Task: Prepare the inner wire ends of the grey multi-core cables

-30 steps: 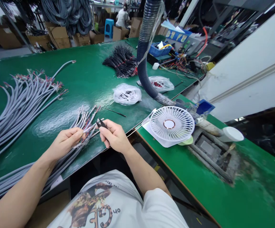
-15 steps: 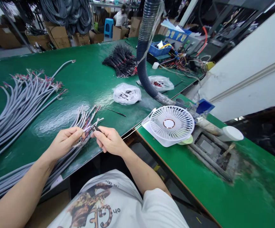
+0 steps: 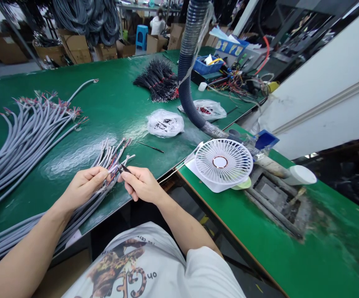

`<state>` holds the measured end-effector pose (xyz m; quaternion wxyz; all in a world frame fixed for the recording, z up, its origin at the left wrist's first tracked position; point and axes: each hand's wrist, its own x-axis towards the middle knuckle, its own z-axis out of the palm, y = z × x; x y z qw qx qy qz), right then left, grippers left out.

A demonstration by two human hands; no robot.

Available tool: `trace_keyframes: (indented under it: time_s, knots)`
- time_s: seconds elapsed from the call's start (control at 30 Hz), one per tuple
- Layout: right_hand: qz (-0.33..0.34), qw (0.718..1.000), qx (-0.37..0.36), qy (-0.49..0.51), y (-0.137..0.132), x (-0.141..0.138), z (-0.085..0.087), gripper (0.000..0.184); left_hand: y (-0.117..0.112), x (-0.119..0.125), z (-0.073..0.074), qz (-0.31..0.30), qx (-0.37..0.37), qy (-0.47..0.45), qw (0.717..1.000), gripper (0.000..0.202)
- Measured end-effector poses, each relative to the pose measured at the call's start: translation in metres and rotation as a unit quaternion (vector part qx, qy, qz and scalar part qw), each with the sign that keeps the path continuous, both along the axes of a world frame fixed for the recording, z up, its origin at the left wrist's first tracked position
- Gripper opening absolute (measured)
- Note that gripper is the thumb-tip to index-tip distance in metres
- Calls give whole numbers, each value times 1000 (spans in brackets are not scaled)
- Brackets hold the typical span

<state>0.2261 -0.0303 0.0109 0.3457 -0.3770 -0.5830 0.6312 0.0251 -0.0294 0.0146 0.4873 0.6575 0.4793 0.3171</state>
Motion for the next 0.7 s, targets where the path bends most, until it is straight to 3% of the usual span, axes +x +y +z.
trace_keyframes:
  time_s: [0.07, 0.2, 0.27, 0.37, 0.43, 0.53, 0.63, 0.7]
  knots:
    - [-19, 1000, -9, 21, 4, -1, -2, 32, -1, 1, 0, -9, 1, 3, 1000, 39]
    - [-149, 986, 6, 79, 17, 2, -1, 31, -1, 5, 0, -39, -23, 2, 999, 40]
    - [-186, 979, 68, 43, 21, 5, 1, 28, 0, 6, 0, -37, -35, -12, 999, 41]
    - [-154, 956, 232, -97, 23, 12, 3, 22, 1, 6, 1, -34, -46, -27, 998, 42]
    - [-99, 912, 357, -175, 24, 16, 2, 20, 1, 6, 2, -38, -46, -23, 998, 43]
    - [-14, 819, 511, -261, 27, 21, 1, 22, 1, 6, 3, -42, -47, -13, 998, 44]
    - [37, 714, 607, -348, 29, 24, 8, 23, 1, 6, 1, -50, -52, -7, 997, 45]
    - [59, 658, 642, -389, 28, 25, 16, 27, 1, 6, -1, -59, -56, -8, 997, 45]
